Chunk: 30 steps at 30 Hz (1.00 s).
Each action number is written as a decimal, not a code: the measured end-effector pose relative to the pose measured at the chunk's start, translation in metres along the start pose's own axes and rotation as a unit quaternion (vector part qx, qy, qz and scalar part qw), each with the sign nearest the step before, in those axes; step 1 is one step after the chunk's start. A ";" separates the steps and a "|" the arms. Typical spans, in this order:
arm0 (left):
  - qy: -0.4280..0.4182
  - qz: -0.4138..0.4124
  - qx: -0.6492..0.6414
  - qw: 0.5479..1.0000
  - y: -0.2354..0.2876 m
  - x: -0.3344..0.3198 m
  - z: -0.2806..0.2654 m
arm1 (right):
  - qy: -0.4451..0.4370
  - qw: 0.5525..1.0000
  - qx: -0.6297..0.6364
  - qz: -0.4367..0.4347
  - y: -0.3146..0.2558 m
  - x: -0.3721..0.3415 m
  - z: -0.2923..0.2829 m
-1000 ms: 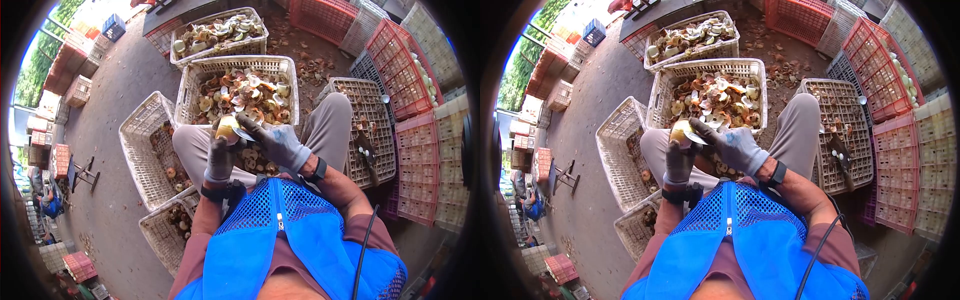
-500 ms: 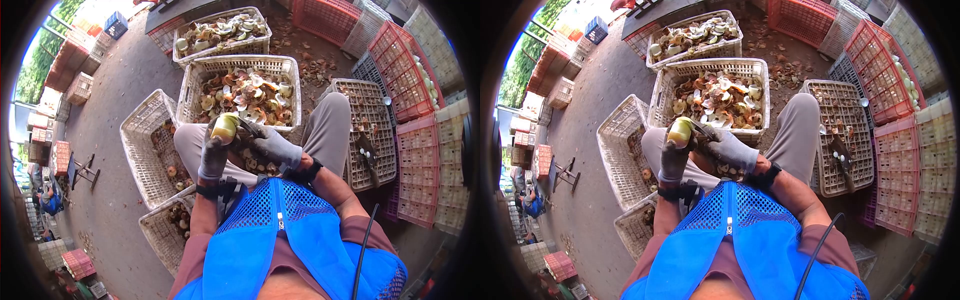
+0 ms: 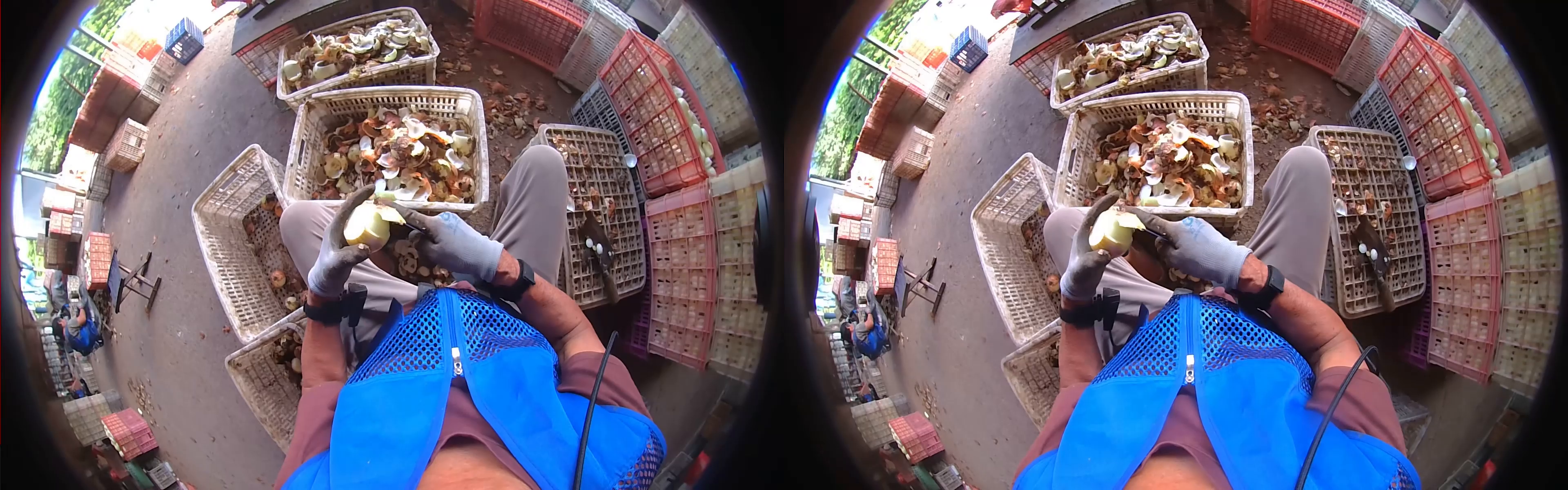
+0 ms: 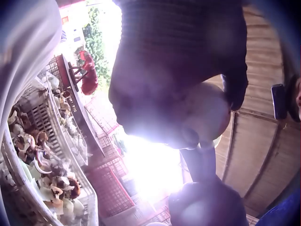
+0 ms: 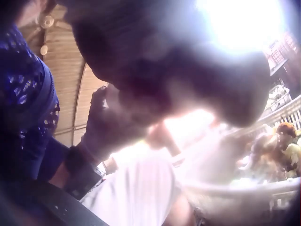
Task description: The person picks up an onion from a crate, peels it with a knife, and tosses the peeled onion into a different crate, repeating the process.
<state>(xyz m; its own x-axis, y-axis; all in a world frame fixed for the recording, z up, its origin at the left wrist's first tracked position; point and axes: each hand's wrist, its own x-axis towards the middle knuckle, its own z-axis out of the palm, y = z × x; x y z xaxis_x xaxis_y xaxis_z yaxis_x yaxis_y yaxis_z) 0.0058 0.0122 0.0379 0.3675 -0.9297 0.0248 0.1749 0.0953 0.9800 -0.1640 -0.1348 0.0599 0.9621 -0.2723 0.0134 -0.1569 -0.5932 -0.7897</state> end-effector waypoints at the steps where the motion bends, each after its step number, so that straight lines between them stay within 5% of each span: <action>1: 0.000 -0.008 -0.003 1.000 0.008 -0.001 0.004 | -0.008 1.000 0.005 0.007 -0.002 0.000 0.000; 4: 0.005 -0.009 -0.015 1.000 0.012 0.000 0.004 | 0.007 0.995 0.085 -0.047 0.011 0.009 0.010; 7: 0.030 0.026 -0.079 0.996 0.008 0.004 0.007 | -0.001 0.984 0.175 -0.003 0.005 0.016 0.010; 10: 0.123 0.068 -0.083 0.987 0.002 0.003 0.018 | 0.067 0.991 0.094 0.065 -0.010 0.014 0.009; 14: 0.179 0.077 -0.080 0.978 -0.014 0.001 0.028 | 0.166 0.972 -0.153 -0.067 0.007 0.011 0.034; 18: 0.155 0.068 -0.075 0.983 -0.002 0.002 0.025 | 0.203 0.973 -0.067 -0.094 0.011 0.011 0.043; 21: 0.126 0.043 -0.040 0.990 0.000 0.001 0.018 | 0.117 0.993 -0.003 0.022 0.012 0.005 0.040; 23: 0.119 0.018 -0.018 0.993 -0.005 -0.004 0.016 | 0.116 0.991 0.066 0.020 0.027 0.010 0.038; 27: 0.056 0.021 -0.091 0.994 -0.013 0.000 0.005 | 0.063 0.975 0.190 0.097 0.022 0.015 0.021; 30: 0.106 0.014 -0.166 0.980 -0.021 0.003 0.008 | 0.091 0.984 0.148 0.050 0.017 0.015 0.013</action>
<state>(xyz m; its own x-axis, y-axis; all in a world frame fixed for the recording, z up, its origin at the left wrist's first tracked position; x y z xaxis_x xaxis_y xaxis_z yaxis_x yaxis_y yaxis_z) -0.0042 0.0041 0.0192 0.5518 -0.8336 -0.0257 0.4373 0.2629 0.8600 -0.1490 -0.1387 0.0387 0.8854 -0.4645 0.0148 -0.1513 -0.3181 -0.9359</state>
